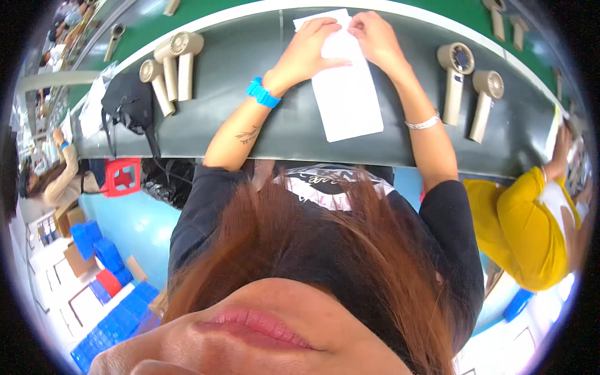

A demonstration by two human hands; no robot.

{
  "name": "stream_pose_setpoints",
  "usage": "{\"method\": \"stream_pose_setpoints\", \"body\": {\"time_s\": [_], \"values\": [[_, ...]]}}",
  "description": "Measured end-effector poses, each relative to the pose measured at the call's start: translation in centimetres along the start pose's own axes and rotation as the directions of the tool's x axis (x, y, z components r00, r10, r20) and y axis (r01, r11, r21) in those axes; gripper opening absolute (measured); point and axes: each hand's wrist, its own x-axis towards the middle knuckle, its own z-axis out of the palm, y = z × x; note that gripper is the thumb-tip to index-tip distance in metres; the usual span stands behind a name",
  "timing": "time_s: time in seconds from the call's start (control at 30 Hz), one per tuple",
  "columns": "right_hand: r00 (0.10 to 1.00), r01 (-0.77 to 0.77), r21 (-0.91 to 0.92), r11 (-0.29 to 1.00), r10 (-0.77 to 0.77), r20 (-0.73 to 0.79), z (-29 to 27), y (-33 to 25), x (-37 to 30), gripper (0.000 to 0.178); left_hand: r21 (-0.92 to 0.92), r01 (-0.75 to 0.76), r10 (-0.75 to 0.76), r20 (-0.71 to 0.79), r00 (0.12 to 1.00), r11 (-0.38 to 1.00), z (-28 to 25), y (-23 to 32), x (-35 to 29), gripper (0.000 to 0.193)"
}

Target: The person repeatedly takes handheld fans, peels adhesive stickers from a sheet of backing paper, applies them onto the base of each fan by hand, and places the fans onto the conveyor belt.

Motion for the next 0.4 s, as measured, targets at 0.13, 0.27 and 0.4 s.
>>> {"method": "stream_pose_setpoints", "body": {"time_s": [0.13, 0.27, 0.4], "values": [[0.975, 0.211, 0.017, 0.977, -0.209, -0.072, -0.7, -2.4, -1.4, 0.008, -0.070, 0.042, -0.039, 0.038, 0.999, 0.997, -0.7, 0.3, -0.4, 0.067], [0.995, 0.060, 0.281, 0.958, -0.034, -0.097, -2.6, -5.3, -3.9, 0.006, 0.049, 0.053, -0.052, -0.024, 0.998, 0.997, -2.4, 0.6, -1.4, 0.063], [0.993, -0.033, 0.451, 0.892, 0.080, -0.085, -2.7, -3.5, -5.6, 0.005, 0.247, 0.241, -0.156, -0.317, 0.935, 0.939, -8.0, -0.3, -4.1, 0.053]]}}
